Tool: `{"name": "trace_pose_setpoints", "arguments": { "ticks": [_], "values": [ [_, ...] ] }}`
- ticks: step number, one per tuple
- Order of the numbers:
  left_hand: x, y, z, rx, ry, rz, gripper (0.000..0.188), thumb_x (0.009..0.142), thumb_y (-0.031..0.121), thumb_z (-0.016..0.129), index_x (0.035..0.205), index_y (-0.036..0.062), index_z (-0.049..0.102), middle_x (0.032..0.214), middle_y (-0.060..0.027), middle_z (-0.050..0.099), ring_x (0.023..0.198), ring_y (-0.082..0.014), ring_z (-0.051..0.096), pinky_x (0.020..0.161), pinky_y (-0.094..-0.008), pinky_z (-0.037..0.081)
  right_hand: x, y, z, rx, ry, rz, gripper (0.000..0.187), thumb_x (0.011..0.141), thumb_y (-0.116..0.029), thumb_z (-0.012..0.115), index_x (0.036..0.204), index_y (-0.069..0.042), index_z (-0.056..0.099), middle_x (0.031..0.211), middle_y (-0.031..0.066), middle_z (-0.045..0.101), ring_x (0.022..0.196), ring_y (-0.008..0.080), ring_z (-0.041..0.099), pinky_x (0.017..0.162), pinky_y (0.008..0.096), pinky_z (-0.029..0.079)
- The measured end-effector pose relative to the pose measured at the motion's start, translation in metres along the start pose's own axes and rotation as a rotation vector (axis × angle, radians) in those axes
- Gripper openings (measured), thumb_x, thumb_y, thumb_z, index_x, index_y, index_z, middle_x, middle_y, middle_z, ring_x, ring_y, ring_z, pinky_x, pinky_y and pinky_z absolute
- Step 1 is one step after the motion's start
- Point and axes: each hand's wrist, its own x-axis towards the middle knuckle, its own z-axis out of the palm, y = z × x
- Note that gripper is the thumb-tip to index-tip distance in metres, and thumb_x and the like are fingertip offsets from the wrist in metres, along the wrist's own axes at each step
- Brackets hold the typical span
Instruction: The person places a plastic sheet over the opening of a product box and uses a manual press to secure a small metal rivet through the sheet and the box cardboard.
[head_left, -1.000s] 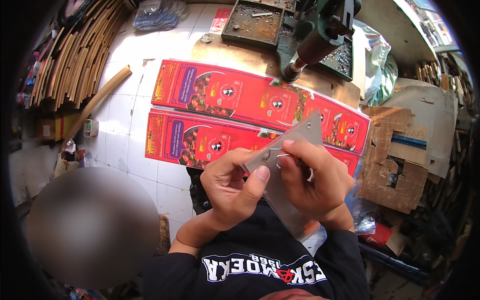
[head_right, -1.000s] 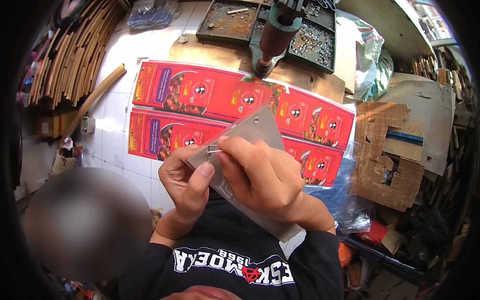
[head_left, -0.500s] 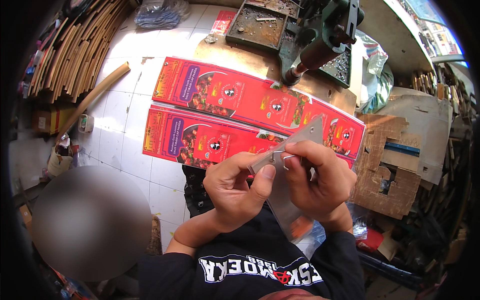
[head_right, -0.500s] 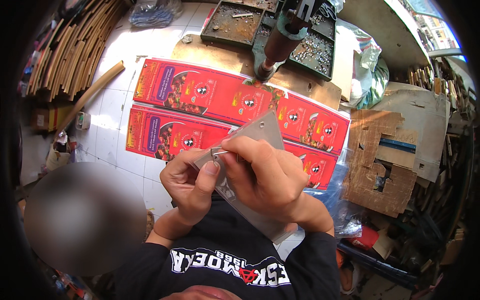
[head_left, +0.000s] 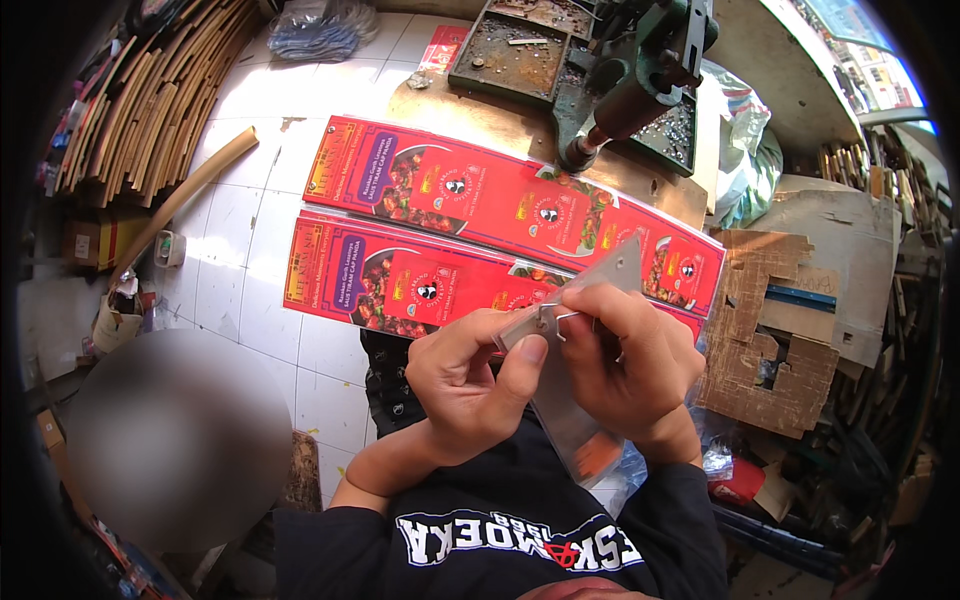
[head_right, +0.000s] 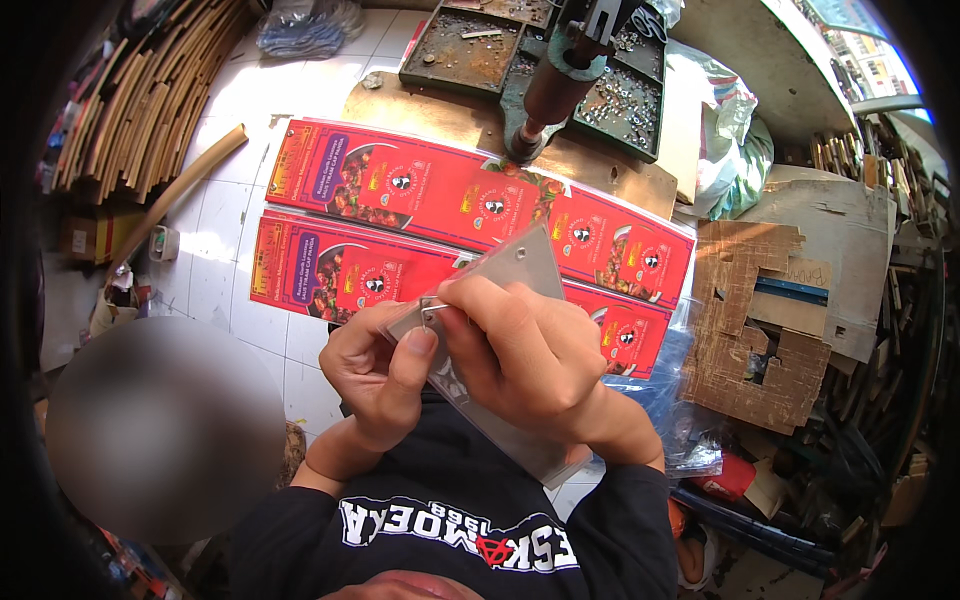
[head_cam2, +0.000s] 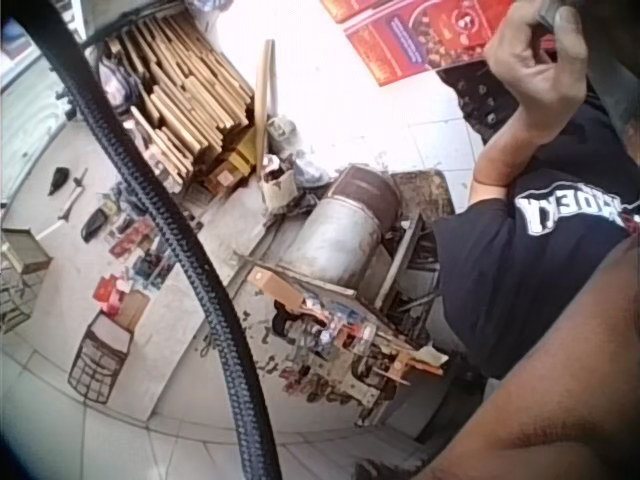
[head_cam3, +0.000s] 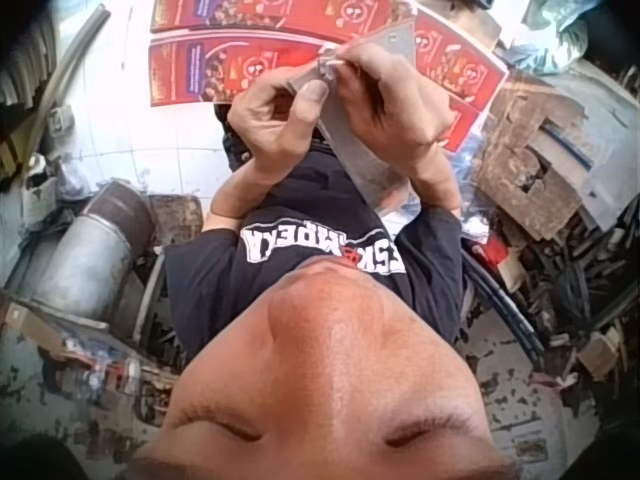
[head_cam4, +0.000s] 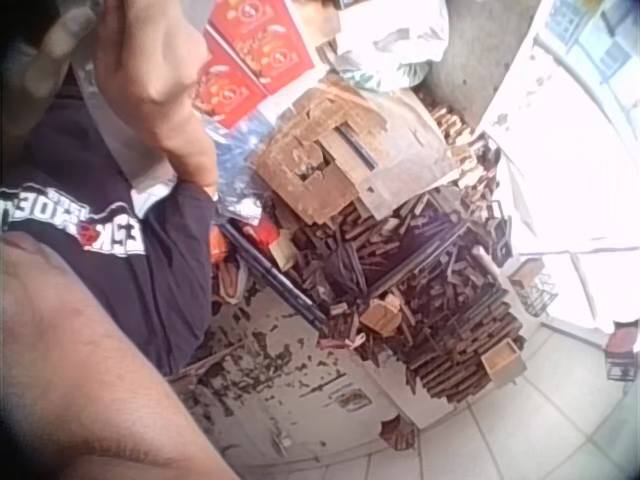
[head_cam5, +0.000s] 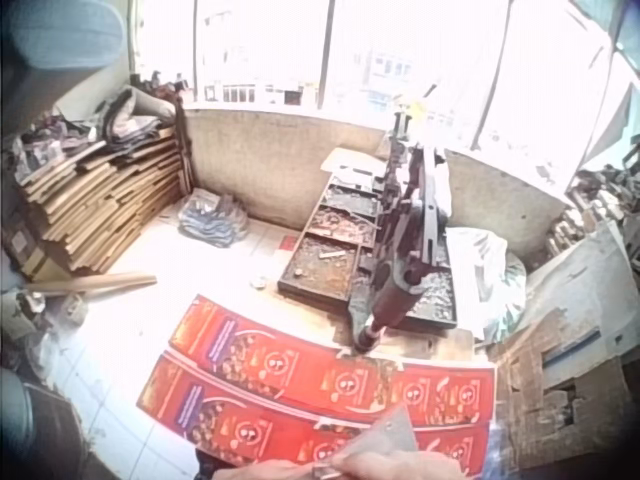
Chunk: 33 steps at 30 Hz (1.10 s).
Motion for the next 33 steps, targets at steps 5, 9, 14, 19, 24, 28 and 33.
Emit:
{"name": "trace_pose_setpoints", "arguments": {
  "ticks": [5,9,14,19,24,28,33],
  "values": [
    [-0.002,0.0,-0.004,0.099,-0.035,0.059,0.02,0.089,-0.001,0.068,0.107,-0.0105,0.067,0.081,-0.0096,0.069,0.07,-0.007,0.061,0.061,-0.0207,0.047,0.002,0.005,-0.001,-0.026,-0.031,-0.094,0.023,0.078,0.001,0.075,0.099,0.0,0.066,0.066,0.0039,0.058,0.048,0.0157,0.055,0.043,0.0305,0.041],
    [-0.002,-0.001,-0.002,0.123,-0.026,0.05,0.021,0.09,0.0,0.068,0.108,-0.0108,0.067,0.083,-0.0112,0.07,0.071,-0.008,0.062,0.061,-0.0211,0.048,0.007,0.009,-0.002,-0.106,-0.047,-0.208,0.027,0.071,0.004,0.075,0.097,0.002,0.065,0.066,0.0029,0.055,0.049,0.0139,0.054,0.043,0.0301,0.04],
    [0.001,-0.004,-0.003,0.095,-0.009,0.015,0.021,0.091,0.001,0.068,0.108,-0.0107,0.067,0.083,-0.0099,0.07,0.071,-0.006,0.061,0.059,-0.0202,0.047,0.008,0.02,-0.001,-0.071,-0.135,-0.232,0.026,0.071,0.005,0.073,0.095,0.001,0.065,0.066,0.0024,0.055,0.05,0.0137,0.054,0.042,0.0302,0.039],
    [0.003,-0.003,-0.005,0.149,-0.046,0.009,0.02,0.091,0.002,0.068,0.107,-0.0097,0.068,0.081,-0.0071,0.07,0.067,-0.0033,0.058,0.054,-0.0177,0.043,0.003,0.021,0.004,0.098,-0.064,-0.036,0.017,0.08,0.002,0.073,0.094,-0.002,0.065,0.069,0.0046,0.06,0.049,0.0167,0.056,0.044,0.0307,0.042],
    [0.003,-0.005,-0.003,0.128,-0.016,0.025,0.02,0.09,0.002,0.069,0.107,-0.0084,0.069,0.078,-0.0054,0.068,0.064,-0.0017,0.055,0.051,-0.0169,0.039,0.004,0.018,-0.001,0.097,-0.072,0.017,0.018,0.082,0.0,0.074,0.096,-0.004,0.065,0.072,0.0058,0.064,0.05,0.018,0.059,0.046,0.0305,0.045],
    [0.003,-0.002,-0.004,0.157,-0.038,-0.006,0.02,0.09,0.002,0.069,0.107,-0.0081,0.069,0.078,-0.0058,0.069,0.065,-0.0026,0.056,0.052,-0.0175,0.041,0.006,0.019,0.001,0.101,-0.062,-0.019,0.018,0.082,-0.001,0.075,0.097,-0.004,0.064,0.072,0.0054,0.065,0.051,0.018,0.059,0.046,0.0303,0.045],
    [0.005,-0.002,-0.001,0.125,-0.034,0.024,0.02,0.09,0.001,0.069,0.107,-0.008,0.069,0.08,-0.007,0.069,0.067,-0.0044,0.059,0.055,-0.0188,0.043,0.006,0.019,0.001,0.098,-0.077,-0.008,0.018,0.082,-0.001,0.075,0.097,-0.004,0.065,0.073,0.0052,0.065,0.051,0.0175,0.059,0.045,0.03,0.044]
  ]
}}
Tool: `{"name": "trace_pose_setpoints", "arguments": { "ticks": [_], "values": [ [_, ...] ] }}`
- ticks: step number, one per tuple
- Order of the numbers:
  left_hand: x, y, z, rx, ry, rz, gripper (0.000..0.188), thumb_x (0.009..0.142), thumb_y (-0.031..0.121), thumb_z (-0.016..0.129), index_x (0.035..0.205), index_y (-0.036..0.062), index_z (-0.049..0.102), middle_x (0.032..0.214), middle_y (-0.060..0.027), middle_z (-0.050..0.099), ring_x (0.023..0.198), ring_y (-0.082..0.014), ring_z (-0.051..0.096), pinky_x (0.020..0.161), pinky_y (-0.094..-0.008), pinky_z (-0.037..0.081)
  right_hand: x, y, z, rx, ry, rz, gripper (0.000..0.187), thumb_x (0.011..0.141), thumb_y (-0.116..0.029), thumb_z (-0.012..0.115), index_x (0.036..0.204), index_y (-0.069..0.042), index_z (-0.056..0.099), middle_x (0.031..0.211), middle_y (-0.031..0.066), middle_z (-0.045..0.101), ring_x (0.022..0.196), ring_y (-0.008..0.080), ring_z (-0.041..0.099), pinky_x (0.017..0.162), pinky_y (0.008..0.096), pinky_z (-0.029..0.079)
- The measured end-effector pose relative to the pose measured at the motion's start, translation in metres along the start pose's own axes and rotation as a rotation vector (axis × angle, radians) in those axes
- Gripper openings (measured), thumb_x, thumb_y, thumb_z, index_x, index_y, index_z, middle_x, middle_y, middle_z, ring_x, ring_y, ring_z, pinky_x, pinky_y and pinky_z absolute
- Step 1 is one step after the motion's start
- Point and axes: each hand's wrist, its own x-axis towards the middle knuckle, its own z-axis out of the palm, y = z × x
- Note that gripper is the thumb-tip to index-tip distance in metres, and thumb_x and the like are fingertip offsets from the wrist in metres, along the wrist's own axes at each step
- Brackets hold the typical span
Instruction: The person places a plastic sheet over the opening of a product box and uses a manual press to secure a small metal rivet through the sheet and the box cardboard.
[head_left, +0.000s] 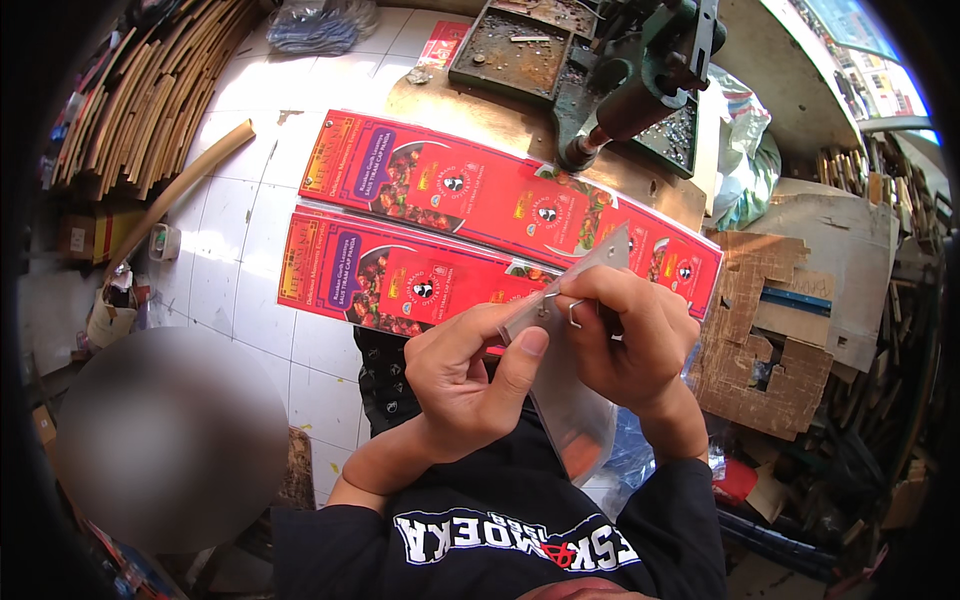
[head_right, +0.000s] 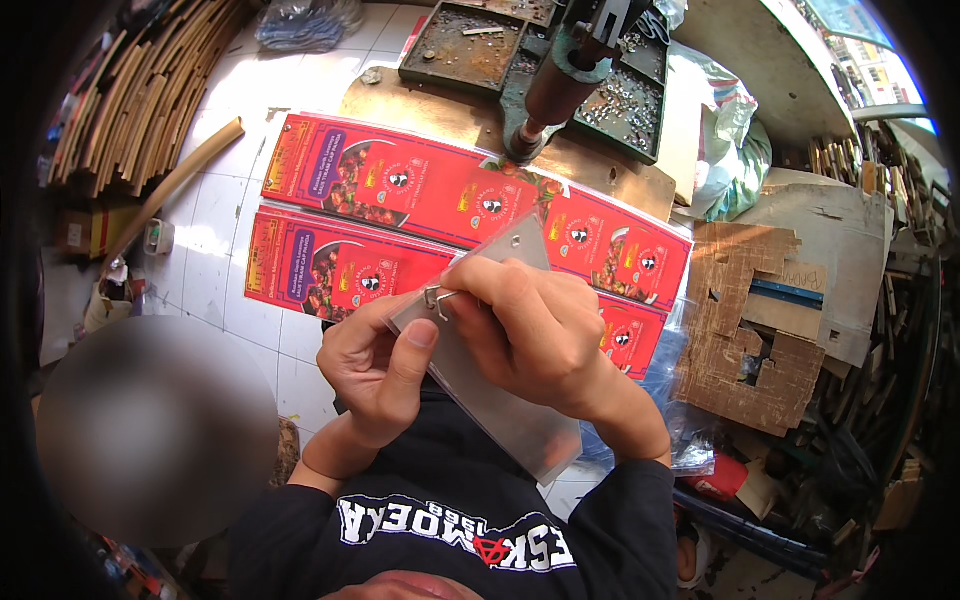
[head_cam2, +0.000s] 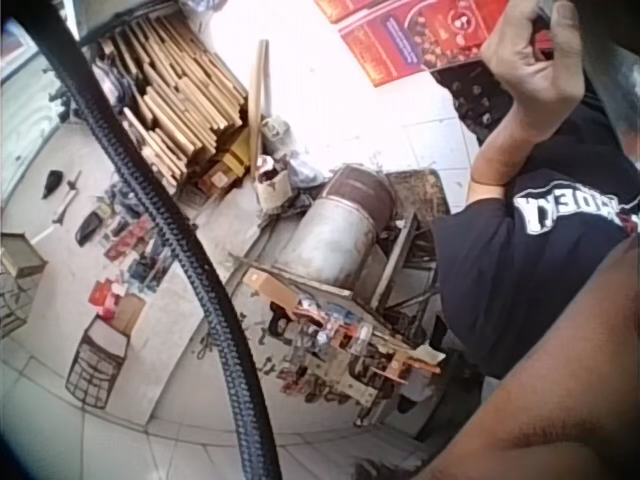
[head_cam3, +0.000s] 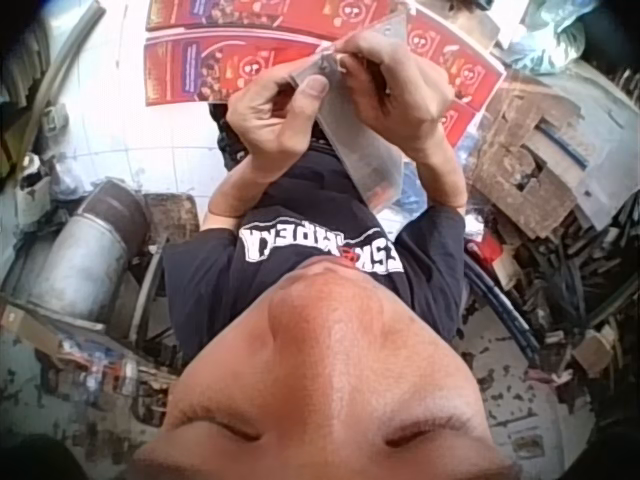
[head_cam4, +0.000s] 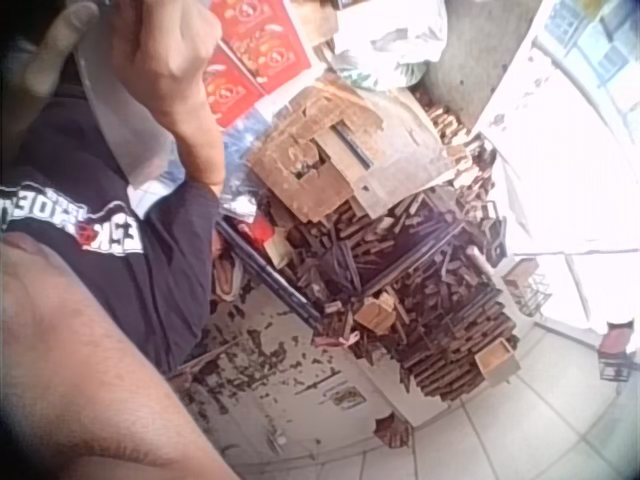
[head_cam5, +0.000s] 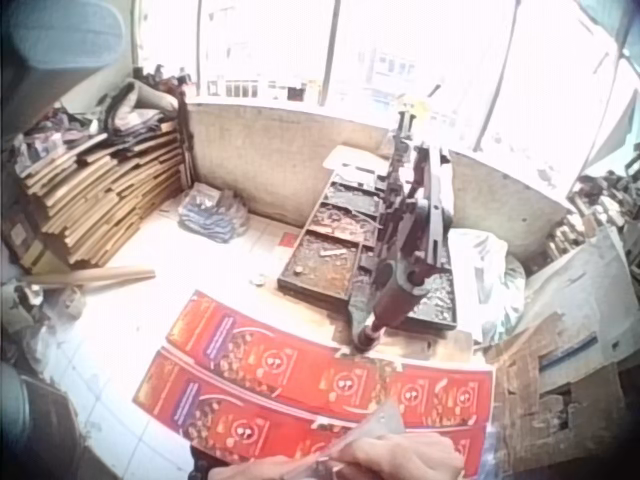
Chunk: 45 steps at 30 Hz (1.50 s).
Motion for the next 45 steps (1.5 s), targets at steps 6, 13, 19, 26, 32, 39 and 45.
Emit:
{"name": "trace_pose_setpoints", "arguments": {
  "ticks": [6,13,19,26,32,39,45],
  "values": [
    [-0.001,-0.001,-0.001,0.005,0.0,-0.013,0.02,0.09,0.001,0.069,0.108,-0.0082,0.069,0.081,-0.0081,0.07,0.068,-0.0053,0.06,0.055,-0.0191,0.044,0.003,0.005,0.001,-0.058,0.0,-0.122,0.023,0.077,0.002,0.075,0.097,-0.002,0.065,0.066,0.003,0.057,0.048,0.0156,0.055,0.044,0.03,0.042],
    [-0.001,-0.004,0.002,0.031,-0.004,-0.011,0.022,0.089,0.001,0.071,0.109,-0.0076,0.07,0.082,-0.0105,0.071,0.069,-0.0077,0.064,0.054,-0.0211,0.047,0.008,0.021,-0.005,-0.18,-0.087,-0.312,0.028,0.065,-0.007,0.068,0.092,-0.003,0.065,0.063,0.0009,0.044,0.048,0.0131,0.048,0.042,0.0297,0.037],
    [-0.002,-0.005,0.002,0.047,-0.014,-0.056,0.022,0.089,0.001,0.071,0.109,-0.007,0.07,0.082,-0.0107,0.072,0.069,-0.009,0.066,0.058,-0.0222,0.051,0.012,0.03,-0.007,-0.12,-0.141,-0.342,0.027,0.065,-0.009,0.069,0.091,-0.005,0.065,0.065,0.0004,0.047,0.049,0.0136,0.05,0.043,0.0295,0.038],
    [0.005,0.0,-0.002,0.002,-0.02,-0.099,0.022,0.091,0.002,0.069,0.11,-0.0086,0.069,0.081,-0.0098,0.072,0.071,-0.0079,0.065,0.062,-0.0219,0.053,-0.005,0.027,0.001,0.075,-0.019,-0.139,0.022,0.079,-0.002,0.076,0.098,-0.003,0.063,0.073,0.0024,0.064,0.055,0.0167,0.06,0.046,0.0301,0.045],
    [0.006,0.001,-0.002,-0.004,-0.03,-0.083,0.023,0.091,0.003,0.07,0.111,-0.0089,0.069,0.083,-0.0104,0.072,0.074,-0.0082,0.066,0.065,-0.0222,0.054,-0.008,0.028,0.004,0.05,0.085,-0.177,0.024,0.078,-0.005,0.079,0.098,-0.006,0.065,0.082,0.0049,0.063,0.06,0.018,0.06,0.05,0.0305,0.045],
    [0.006,0.008,-0.001,0.038,-0.079,-0.081,0.025,0.089,0.003,0.073,0.111,-0.0073,0.069,0.083,-0.013,0.073,0.073,-0.012,0.069,0.067,-0.0244,0.055,-0.007,0.025,0.002,-0.053,0.154,-0.203,0.024,0.073,-0.014,0.084,0.092,-0.011,0.069,0.081,0.0032,0.054,0.062,0.0174,0.053,0.053,0.0305,0.039],
    [0.007,0.009,-0.001,0.05,-0.087,-0.049,0.026,0.087,0.003,0.074,0.111,-0.0069,0.07,0.083,-0.015,0.073,0.074,-0.0147,0.071,0.067,-0.025,0.055,-0.007,0.025,0.003,-0.059,0.153,-0.184,0.027,0.073,-0.012,0.084,0.094,-0.012,0.068,0.081,0.0029,0.055,0.062,0.0177,0.052,0.053,0.0301,0.039]
  ]
}}
